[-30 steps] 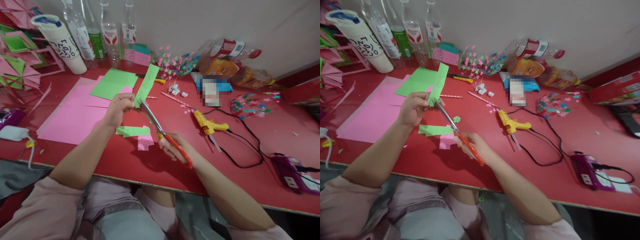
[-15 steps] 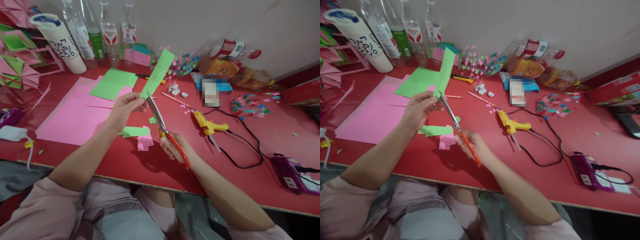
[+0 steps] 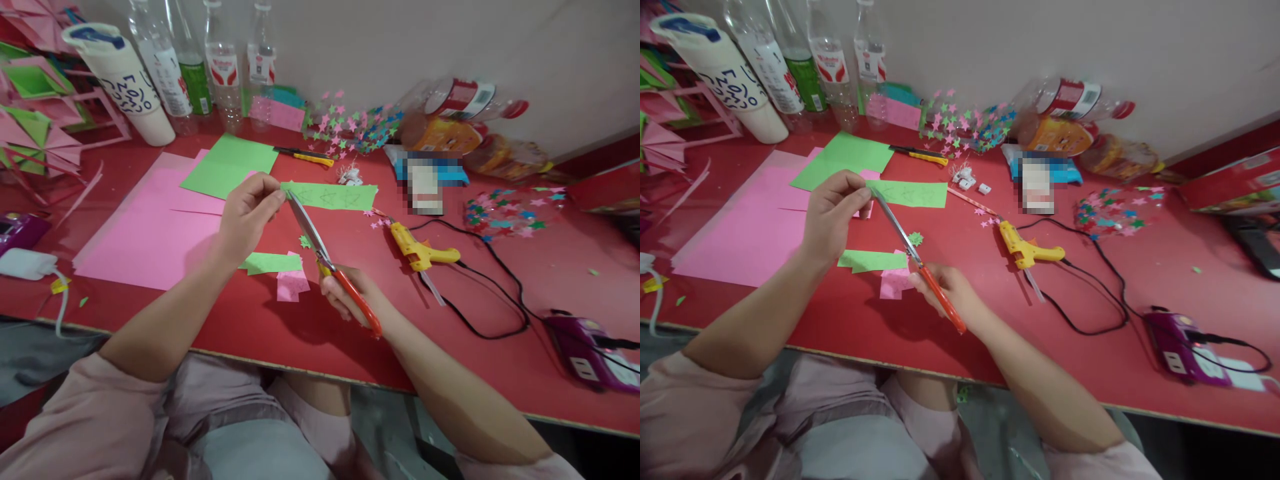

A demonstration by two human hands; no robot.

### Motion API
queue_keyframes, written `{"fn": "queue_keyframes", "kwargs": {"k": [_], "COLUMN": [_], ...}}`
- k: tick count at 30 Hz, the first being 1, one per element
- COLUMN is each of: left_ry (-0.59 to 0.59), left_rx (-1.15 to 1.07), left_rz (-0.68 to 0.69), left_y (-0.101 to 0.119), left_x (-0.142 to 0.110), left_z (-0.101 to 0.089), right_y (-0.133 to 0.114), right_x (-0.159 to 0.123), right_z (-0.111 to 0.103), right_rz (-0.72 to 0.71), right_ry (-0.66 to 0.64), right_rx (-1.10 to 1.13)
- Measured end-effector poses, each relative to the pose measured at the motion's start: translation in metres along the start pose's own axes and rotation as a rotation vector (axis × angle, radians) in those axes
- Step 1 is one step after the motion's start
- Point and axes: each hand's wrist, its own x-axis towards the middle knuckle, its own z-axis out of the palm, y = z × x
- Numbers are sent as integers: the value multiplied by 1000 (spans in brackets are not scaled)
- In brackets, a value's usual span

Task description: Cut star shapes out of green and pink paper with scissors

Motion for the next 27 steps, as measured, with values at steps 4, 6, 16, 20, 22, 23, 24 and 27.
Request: {"fn": "queue_keyframes", "kwargs": {"k": [4, 6, 16, 20, 22, 23, 24, 27], "left_ry": [-12, -18, -50, -21, -20, -28, -38, -62], "left_rx": [13, -20, -53, -31, -10, -1, 5, 14], "left_rz": [19, 0, -43, -47, -55, -59, -63, -70], "left_y": [0, -1, 2, 2, 2, 2, 3, 3], "left_x": [0, 0, 2, 3, 4, 4, 4, 4], "left_z": [0, 0, -4, -5, -6, -6, -6, -7], "right_y": [1, 1, 3, 1, 0, 0, 0, 0], "right_x": [1, 1, -1, -1, -1, -1, -1, -1], "right_z": [-2, -2, -4, -4, -4, -4, -4, -4], "right_rz": [0, 4, -71, -38, -25, -27, -31, -28], "right_ry": [-9, -8, -16, -13, -24, -29, -31, -28], "right_rx": [-1, -11, -141, -150, -131, -124, -118, -100]}}
